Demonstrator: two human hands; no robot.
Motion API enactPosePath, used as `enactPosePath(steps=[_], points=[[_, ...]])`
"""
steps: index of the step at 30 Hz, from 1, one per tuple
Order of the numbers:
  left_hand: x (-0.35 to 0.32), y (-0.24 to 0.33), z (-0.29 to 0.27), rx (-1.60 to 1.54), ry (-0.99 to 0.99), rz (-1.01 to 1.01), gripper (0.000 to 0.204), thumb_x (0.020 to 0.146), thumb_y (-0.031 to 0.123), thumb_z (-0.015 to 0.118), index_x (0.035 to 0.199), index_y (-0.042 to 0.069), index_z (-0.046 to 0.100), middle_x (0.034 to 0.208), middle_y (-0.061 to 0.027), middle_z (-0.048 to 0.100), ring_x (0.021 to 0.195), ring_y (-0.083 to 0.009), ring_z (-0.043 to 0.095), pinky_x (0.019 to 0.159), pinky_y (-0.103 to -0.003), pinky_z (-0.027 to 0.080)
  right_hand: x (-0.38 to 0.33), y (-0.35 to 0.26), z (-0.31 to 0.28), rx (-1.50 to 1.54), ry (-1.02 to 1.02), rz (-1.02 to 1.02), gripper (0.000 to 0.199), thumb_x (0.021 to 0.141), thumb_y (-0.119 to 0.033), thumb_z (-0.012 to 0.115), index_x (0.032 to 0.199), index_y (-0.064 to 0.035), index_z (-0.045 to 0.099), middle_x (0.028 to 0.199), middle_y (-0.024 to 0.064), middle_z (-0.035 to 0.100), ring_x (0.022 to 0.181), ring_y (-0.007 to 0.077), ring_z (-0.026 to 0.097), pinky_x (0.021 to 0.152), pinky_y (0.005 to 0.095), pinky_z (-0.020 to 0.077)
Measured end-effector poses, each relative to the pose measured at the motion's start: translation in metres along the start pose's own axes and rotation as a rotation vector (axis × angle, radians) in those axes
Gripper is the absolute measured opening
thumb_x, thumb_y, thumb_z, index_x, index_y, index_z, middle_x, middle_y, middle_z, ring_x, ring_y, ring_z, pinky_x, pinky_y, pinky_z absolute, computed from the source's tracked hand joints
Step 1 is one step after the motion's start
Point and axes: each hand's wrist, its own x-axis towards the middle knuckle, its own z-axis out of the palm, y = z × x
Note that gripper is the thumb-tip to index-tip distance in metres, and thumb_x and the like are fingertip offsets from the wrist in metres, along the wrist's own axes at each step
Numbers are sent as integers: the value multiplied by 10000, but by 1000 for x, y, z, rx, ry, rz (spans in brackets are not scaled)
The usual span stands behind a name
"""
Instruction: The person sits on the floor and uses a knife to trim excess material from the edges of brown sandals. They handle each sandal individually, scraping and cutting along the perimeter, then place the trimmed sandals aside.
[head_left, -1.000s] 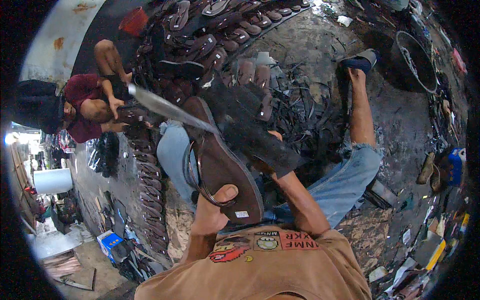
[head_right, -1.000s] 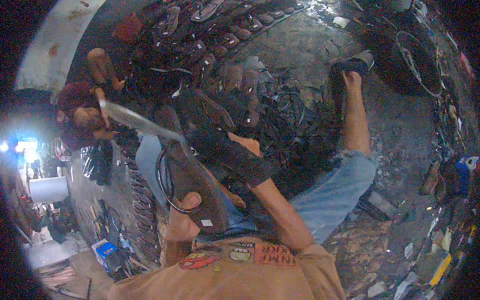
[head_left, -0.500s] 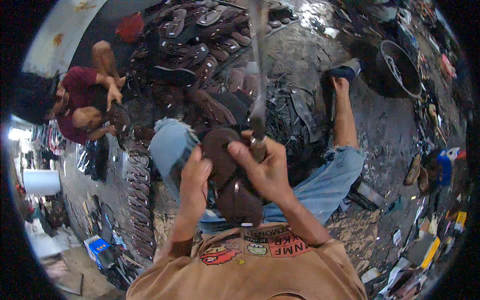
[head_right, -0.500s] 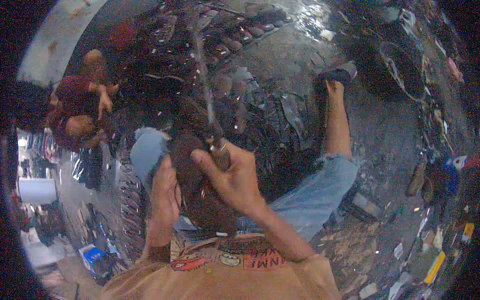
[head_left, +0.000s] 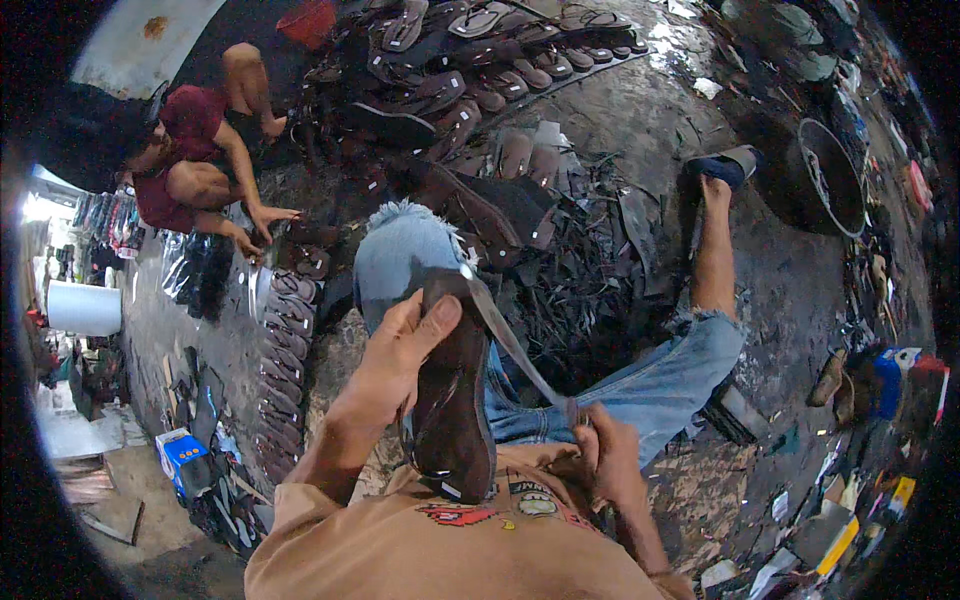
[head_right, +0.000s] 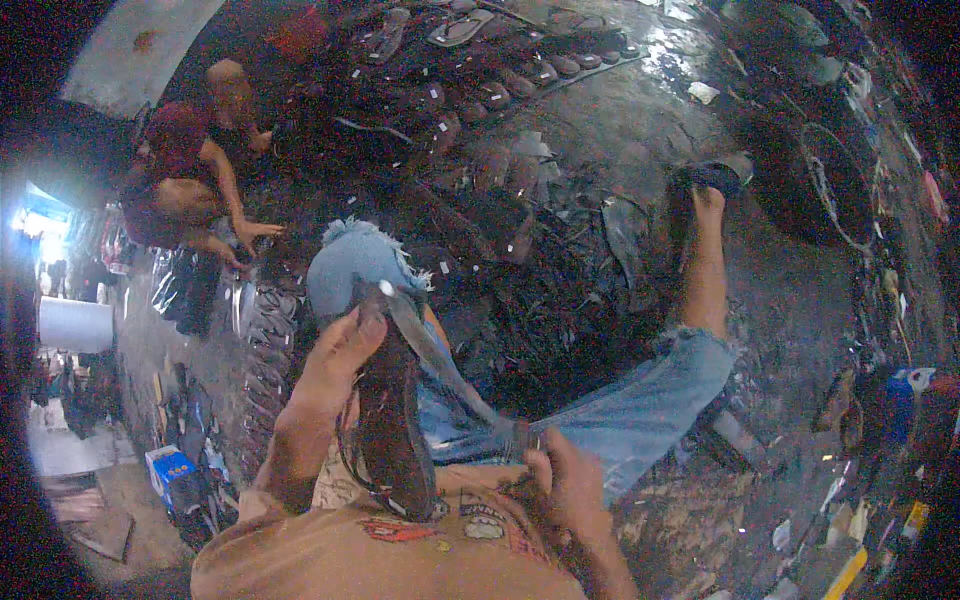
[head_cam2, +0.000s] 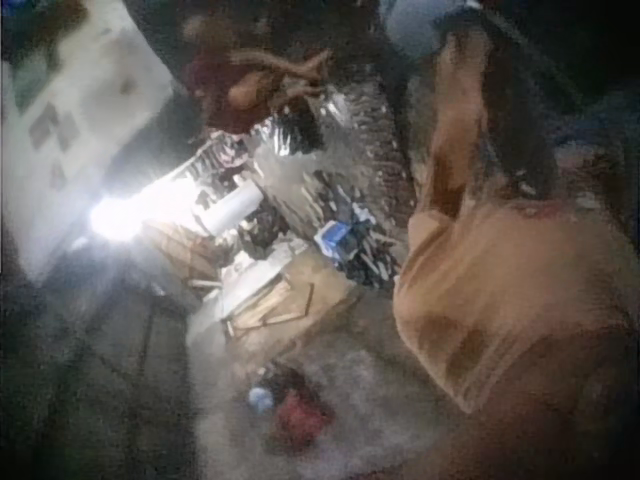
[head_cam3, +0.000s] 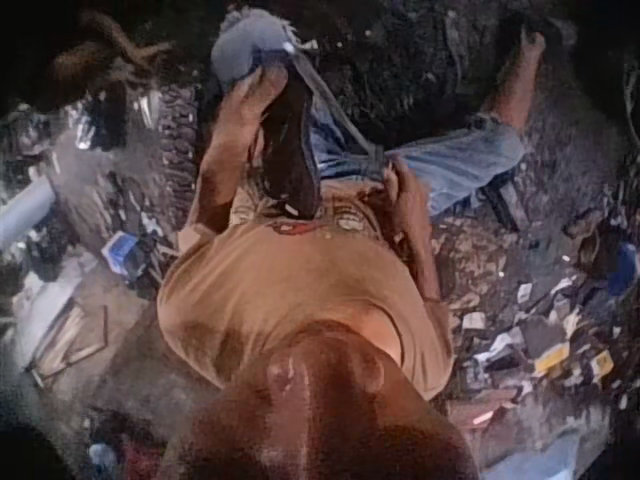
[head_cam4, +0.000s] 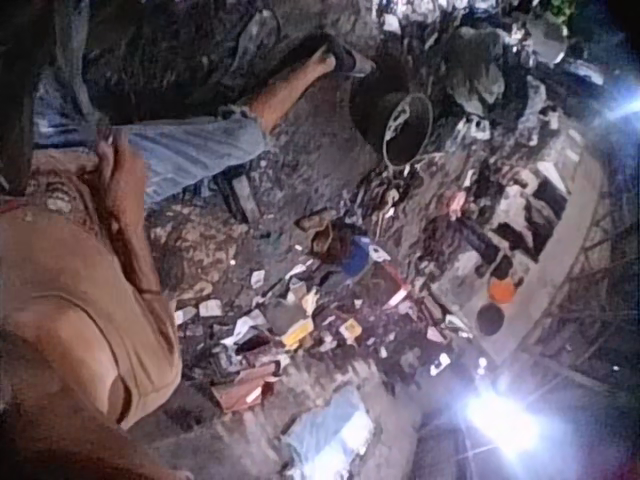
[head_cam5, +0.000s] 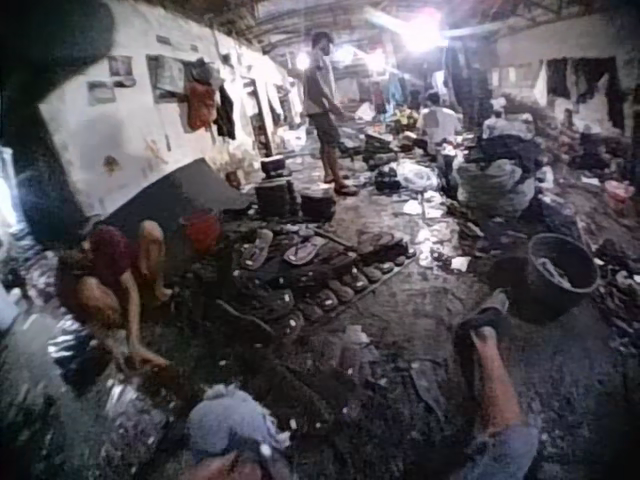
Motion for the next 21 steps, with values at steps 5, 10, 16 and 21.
enactPosePath(steps=[5, 10, 16, 21], points=[[1, 8, 10, 96, -33, -2, 426, 982, 404, 652, 1205, 42, 623, 1042, -27, 672, 916, -98, 608, 809, -254, 499, 87, -30, -41, -158, -143, -120, 343, 1025, -384, 500, 1004, -60, 610, 743, 247, 631, 750, 470, 632, 649, 530, 483], [11, 11, 10, 210, -168, -23, 424, 973, 361, 677, 1222, 24, 617, 1092, -39, 657, 980, -134, 594, 886, -292, 492, 155, -68, -75, -24, -378, -394, 390, 1038, -403, 470, 1001, -46, 623, 726, 251, 637, 785, 501, 619, 687, 576, 473], [12, 33, 25, 210, -340, 122, 412, 977, 322, 669, 1245, 19, 589, 1112, -46, 650, 1018, -149, 592, 905, -334, 497, 198, -48, -56, 166, 94, -551, 380, 1067, -315, 403, 945, -19, 608, 738, 117, 582, 664, 284, 574, 616, 415, 467], [46, 48, 15, 23, 213, 449, 314, 975, 188, 646, 1259, 68, 588, 1156, -70, 667, 1052, -189, 638, 888, -379, 549, 156, 3, -79, 603, 486, -54, 436, 1094, -398, 362, 1016, -49, 612, 670, -19, 507, 526, 48, 400, 489, 246, 341]])
